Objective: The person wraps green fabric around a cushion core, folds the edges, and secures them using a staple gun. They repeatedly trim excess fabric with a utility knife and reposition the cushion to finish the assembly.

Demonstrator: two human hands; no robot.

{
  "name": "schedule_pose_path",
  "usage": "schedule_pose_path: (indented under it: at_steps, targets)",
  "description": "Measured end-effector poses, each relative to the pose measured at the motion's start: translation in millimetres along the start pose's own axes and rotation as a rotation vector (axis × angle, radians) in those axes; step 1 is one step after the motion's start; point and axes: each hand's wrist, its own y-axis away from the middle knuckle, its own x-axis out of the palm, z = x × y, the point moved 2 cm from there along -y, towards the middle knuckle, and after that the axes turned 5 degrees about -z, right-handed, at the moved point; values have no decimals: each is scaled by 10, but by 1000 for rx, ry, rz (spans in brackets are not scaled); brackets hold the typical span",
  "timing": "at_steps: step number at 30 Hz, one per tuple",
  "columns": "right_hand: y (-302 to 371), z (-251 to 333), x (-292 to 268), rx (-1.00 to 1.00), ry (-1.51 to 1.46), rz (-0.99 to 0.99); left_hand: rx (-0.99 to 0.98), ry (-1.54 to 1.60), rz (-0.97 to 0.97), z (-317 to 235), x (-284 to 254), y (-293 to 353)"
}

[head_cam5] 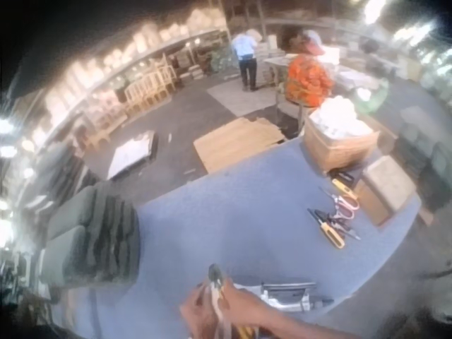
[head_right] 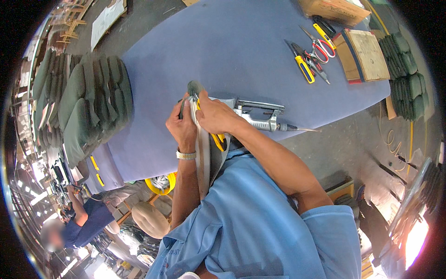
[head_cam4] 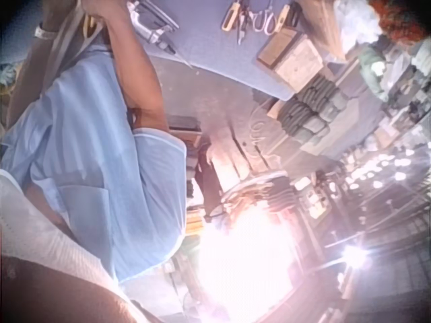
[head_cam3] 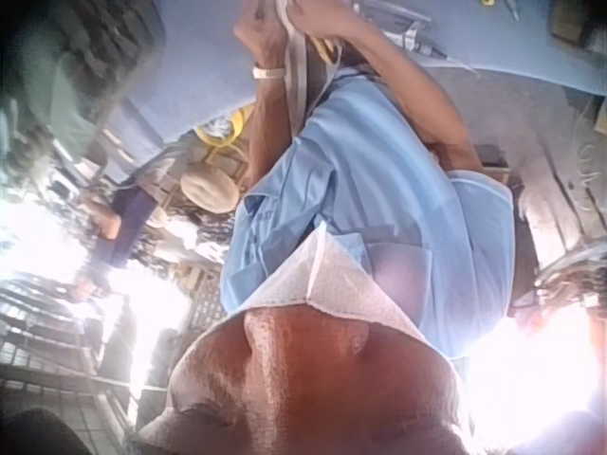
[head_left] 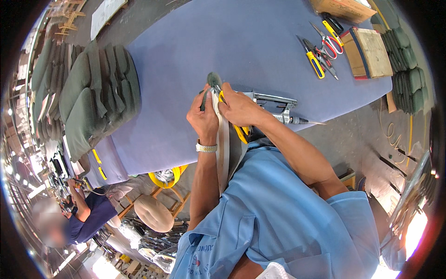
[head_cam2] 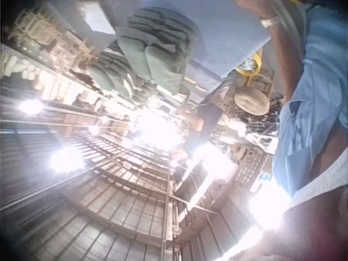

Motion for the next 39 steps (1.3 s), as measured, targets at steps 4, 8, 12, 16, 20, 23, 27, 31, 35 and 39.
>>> schedule_pose_path:
  at_steps: [4,8,12,16,20,23,27,31,35,39]
  targets:
    - [-19,-50,20,-25,22,-18,-136,129,0,-39,11,-17]
    - [-41,-171,141,-65,-13,-121,-123,41,8,-56,11,-58]
    - [13,-105,193,14,-57,-154,-133,69,7,38,1,-91]
    - [50,-64,176,40,-87,-155,-242,66,25,37,-25,-113]
    - [34,-74,158,31,-90,-151,-275,113,33,16,-30,-112]
    - [20,-76,150,23,-86,-146,-272,142,43,64,-55,-91]
    - [3,-94,151,16,-87,-127,-174,141,41,75,-71,-46]
    - [13,-66,104,29,-62,-115,-143,152,34,24,-54,-34]
    - [13,-74,100,11,-24,-116,-144,107,30,-6,-56,-42]
    - [-6,-95,91,1,-38,-99,-141,117,23,10,-40,-43]
